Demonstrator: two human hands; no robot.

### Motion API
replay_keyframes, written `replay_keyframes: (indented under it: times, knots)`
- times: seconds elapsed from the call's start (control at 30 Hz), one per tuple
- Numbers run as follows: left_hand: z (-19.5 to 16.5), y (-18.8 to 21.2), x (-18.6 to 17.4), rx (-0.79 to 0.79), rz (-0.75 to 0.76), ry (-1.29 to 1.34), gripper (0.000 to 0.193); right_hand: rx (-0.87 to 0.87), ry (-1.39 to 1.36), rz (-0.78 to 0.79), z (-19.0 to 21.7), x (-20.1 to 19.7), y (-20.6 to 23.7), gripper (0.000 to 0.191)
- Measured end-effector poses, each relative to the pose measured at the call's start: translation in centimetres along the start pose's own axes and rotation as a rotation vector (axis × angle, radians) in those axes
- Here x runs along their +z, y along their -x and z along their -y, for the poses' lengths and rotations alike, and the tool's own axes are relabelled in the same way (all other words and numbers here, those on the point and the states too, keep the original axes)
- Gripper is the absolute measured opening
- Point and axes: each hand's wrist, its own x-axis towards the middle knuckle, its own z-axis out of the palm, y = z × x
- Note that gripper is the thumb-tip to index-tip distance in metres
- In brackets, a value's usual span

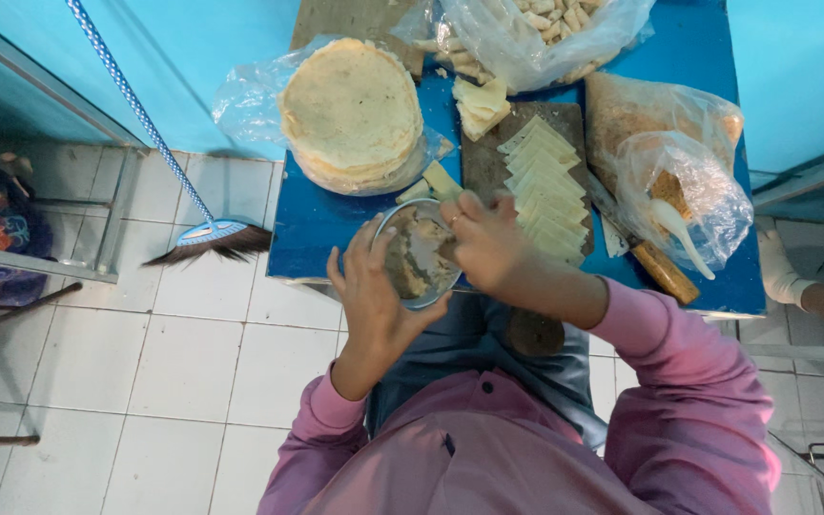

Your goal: The person sits at a blue table and assembles stuffed pancakes: they take round flatbreads from a stack, place slices of cheese on them, fold or press the bread over the cheese, and set the finished pieces into a bowl. They occasionally reposition slices on the cutting board and reach into a plastic bag of ingredients.

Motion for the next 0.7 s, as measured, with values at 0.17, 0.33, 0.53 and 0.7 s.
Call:
replay_keyframes:
  times: [0.17, 0.33, 0.53, 0.7]
  knots:
    - [0.1, 0.0, -0.2, 0.045, -0.001, 0.006, 0.108, 0.008, 0.052, -0.21, 0.0, -0.6, 0.5, 0.04]
    - [-0.1, 0.1, 0.0, 0.1, -0.033, -0.033, 0.104, 0.045, 0.204, -0.186, 1.3, 0.8, -0.3, 0.042]
    - [-0.4, 0.2, 0.1, 0.075, -0.038, -0.037, 0.102, 0.044, 0.02, 0.003, 0.6, 0.6, 0.1, 0.026]
    - [-0.2, -0.1, 0.0, 0.062, -0.017, -0.019, 0.108, -0.002, -0.047, -0.151, 0.0, 0.8, 0.9, 0.046]
